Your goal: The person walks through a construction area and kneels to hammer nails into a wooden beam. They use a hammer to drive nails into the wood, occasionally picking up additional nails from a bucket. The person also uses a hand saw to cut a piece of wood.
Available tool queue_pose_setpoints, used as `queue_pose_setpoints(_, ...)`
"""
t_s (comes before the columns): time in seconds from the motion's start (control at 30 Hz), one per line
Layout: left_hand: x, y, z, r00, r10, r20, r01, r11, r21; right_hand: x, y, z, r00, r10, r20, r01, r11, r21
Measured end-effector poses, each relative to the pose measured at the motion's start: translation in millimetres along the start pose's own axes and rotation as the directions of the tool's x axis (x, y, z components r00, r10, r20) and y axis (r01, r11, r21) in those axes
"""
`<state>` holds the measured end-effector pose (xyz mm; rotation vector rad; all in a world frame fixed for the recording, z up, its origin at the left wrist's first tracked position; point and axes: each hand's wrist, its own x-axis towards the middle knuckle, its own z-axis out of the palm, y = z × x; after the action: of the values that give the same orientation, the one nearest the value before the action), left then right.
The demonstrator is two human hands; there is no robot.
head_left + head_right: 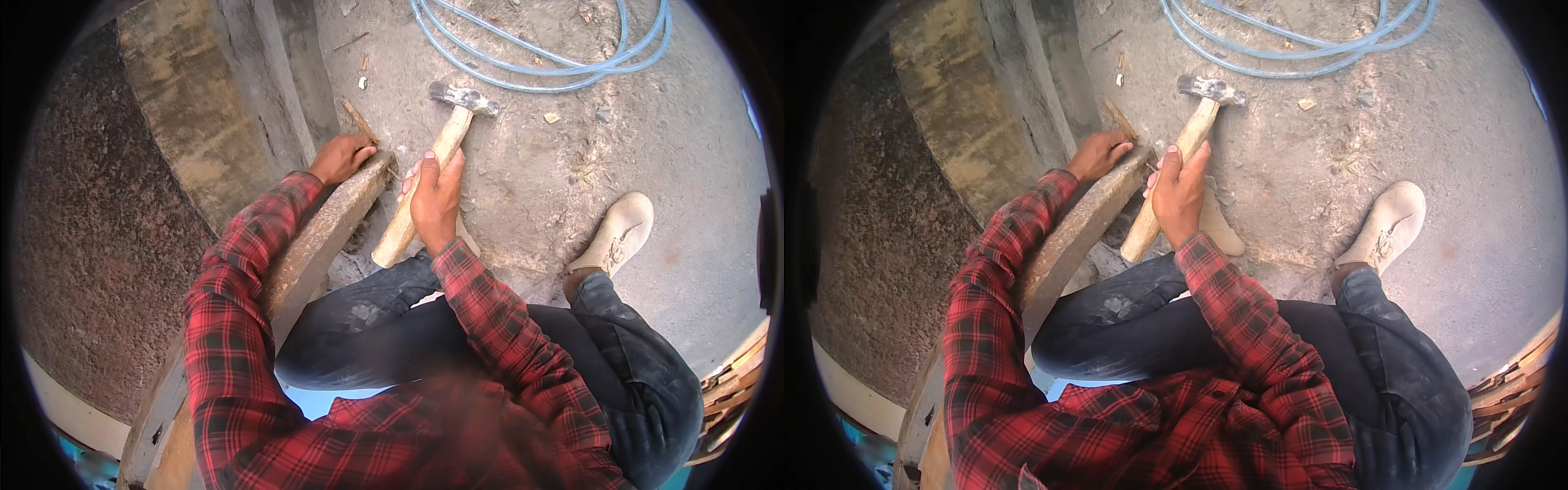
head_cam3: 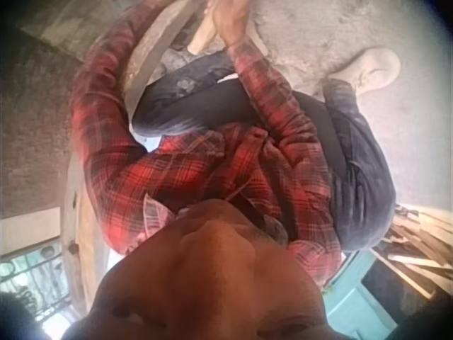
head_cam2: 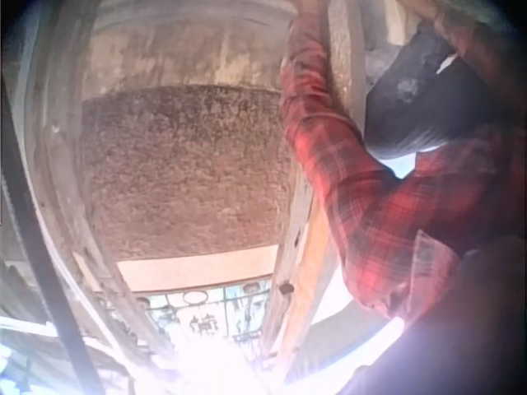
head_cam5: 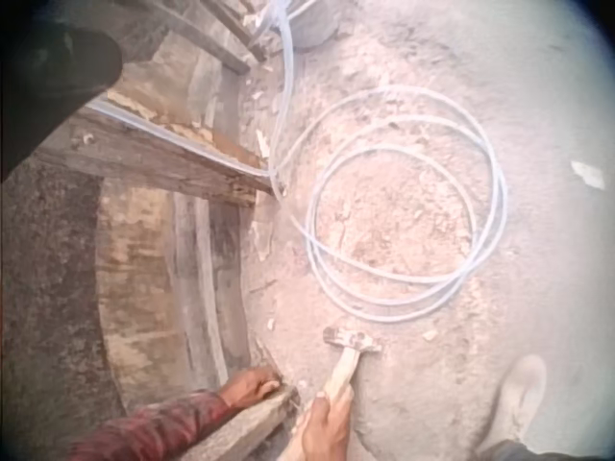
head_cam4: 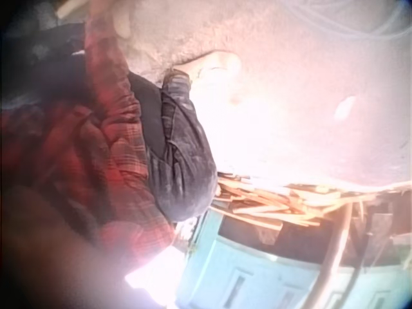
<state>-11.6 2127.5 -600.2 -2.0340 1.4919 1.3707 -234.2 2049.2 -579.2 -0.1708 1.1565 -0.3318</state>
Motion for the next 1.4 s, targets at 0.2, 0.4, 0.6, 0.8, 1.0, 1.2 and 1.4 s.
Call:
queue_pose_setpoints(0.2, 5.0, 13.6, -22.5, 0.998, -0.057, -0.034, 0.043, 0.943, -0.329, 14.0, -9.0, -9.8, 0.998, -0.058, -0.040, 0.059, 0.998, 0.012)
queue_pose_setpoints(0.4, 13.1, -10.7, -41.0, 0.939, -0.330, 0.098, 0.305, 0.665, -0.682, 15.8, -12.3, -9.6, 0.996, -0.078, -0.042, 0.078, 0.997, 0.008)
queue_pose_setpoints(0.6, 2.5, -27.3, -24.6, 0.950, -0.278, 0.145, 0.304, 0.708, -0.637, 16.3, -7.8, -11.2, 0.996, -0.086, -0.033, 0.086, 0.996, 0.011)
queue_pose_setpoints(0.8, -5.9, -27.5, -25.7, 0.973, -0.203, 0.114, 0.233, 0.821, -0.521, 14.0, -10.3, -11.6, 0.995, -0.093, -0.038, 0.093, 0.996, -0.009)
queue_pose_setpoints(1.0, -2.8, -11.7, -36.6, 0.983, -0.150, 0.110, 0.180, 0.914, -0.362, 2.3, -18.0, -9.0, 0.987, -0.163, 0.001, 0.162, 0.981, -0.105)
queue_pose_setpoints(1.2, -1.2, -10.4, -36.1, 0.995, 0.017, 0.100, -0.001, 0.988, -0.155, -16.9, -4.9, 2.0, 0.983, -0.160, 0.092, 0.180, 0.940, -0.289)
queue_pose_setpoints(1.4, -2.2, -14.6, -37.7, 0.996, -0.075, 0.043, 0.081, 0.985, -0.152, -13.5, 20.3, -2.4, 0.969, -0.067, 0.237, 0.161, 0.902, -0.401)
